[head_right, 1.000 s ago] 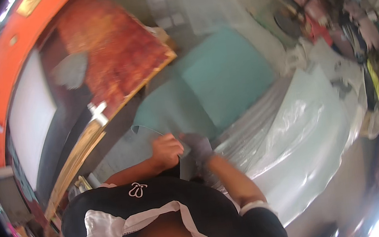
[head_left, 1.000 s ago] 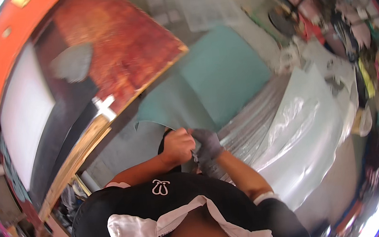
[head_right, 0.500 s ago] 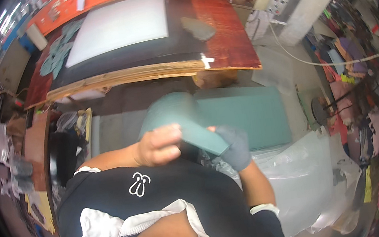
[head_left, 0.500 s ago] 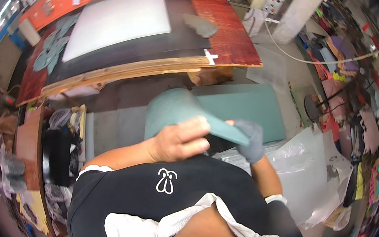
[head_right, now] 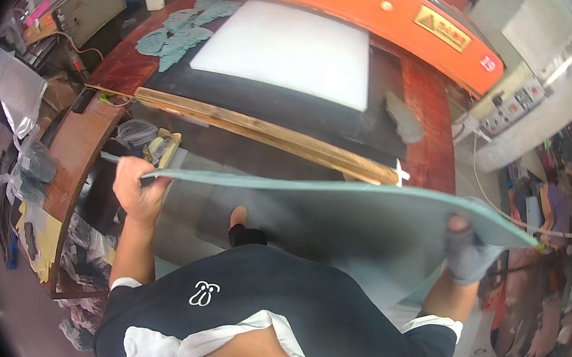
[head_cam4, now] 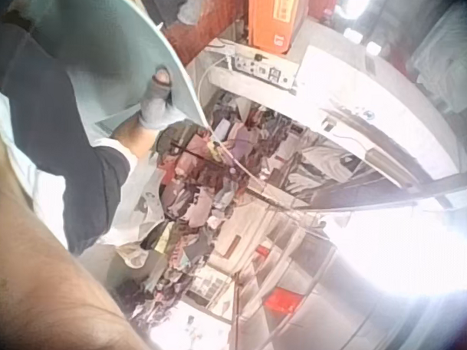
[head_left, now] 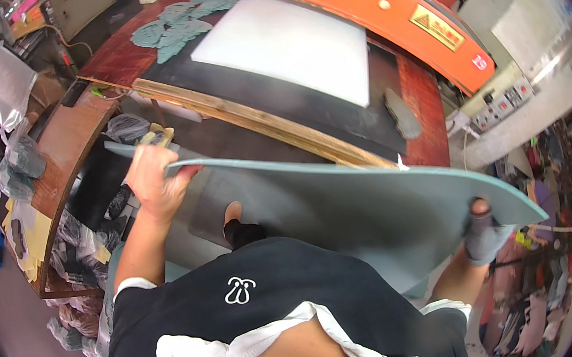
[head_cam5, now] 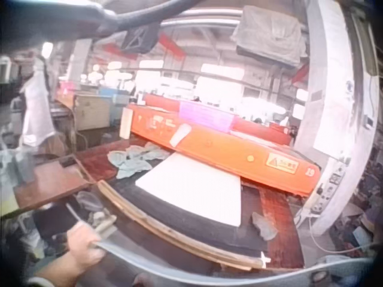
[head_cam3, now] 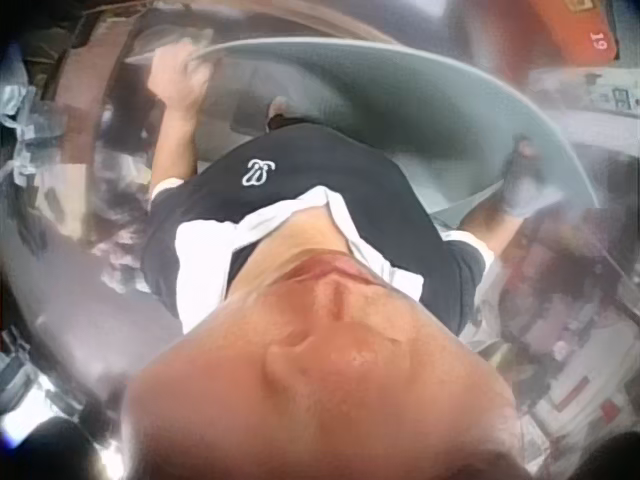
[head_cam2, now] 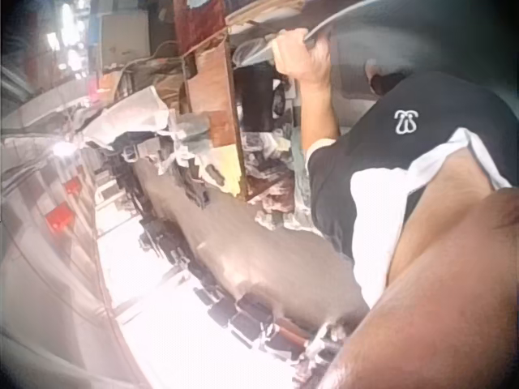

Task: The person repeatedly rubs a light blue vinyl sheet with a cloth, then peels away cut-out character shapes from the sheet. The removed pieces are placed aside on the workbench. The person continues this cycle of rubbing and peeling across the sheet.

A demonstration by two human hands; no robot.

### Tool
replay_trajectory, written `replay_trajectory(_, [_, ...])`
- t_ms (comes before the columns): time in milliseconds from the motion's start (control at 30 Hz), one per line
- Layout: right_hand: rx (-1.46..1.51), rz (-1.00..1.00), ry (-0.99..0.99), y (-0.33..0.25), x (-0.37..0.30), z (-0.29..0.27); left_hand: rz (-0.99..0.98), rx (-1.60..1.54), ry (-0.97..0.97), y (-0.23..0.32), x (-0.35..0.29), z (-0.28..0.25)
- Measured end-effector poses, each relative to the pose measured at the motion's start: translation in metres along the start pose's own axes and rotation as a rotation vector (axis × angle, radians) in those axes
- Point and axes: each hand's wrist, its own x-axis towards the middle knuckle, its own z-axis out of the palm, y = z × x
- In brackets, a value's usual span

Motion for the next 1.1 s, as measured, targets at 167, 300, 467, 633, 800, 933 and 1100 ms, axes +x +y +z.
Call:
replay_trajectory(167, [0.065, -0.127, 0.181, 0.024, 0.074, 0.044, 0.144, -0.016, 0.136, -0.085, 0.082, 0.037])
replay_trajectory(300, [0.091, -0.060, 0.230, 0.030, 0.138, 0.063, 0.242, -0.100, 0.184, -0.139, 0.165, 0.072])
replay_trajectory(467, [-0.177, 0.169, 0.399, 0.043, 0.152, 0.091, 0.303, -0.178, 0.172, -0.190, 0.232, 0.134])
replay_trajectory(633, [-0.231, 0.179, 0.503, 0.029, 0.114, 0.101, 0.393, -0.400, 0.144, -0.191, 0.254, 0.195])
replay_trajectory(800, [-0.492, 0.199, 0.610, -0.017, 0.078, 0.063, 0.384, -0.680, 0.161, -0.134, 0.271, 0.258])
replay_trajectory(933, [-0.704, 0.281, 0.746, -0.042, 0.057, 0.016, 0.291, -0.914, -0.007, -0.045, 0.271, 0.335])
replay_trajectory(1100, [-1.067, 0.436, 0.811, -0.124, 0.080, -0.060, 0.190, -1.242, -0.381, 0.098, 0.313, 0.420])
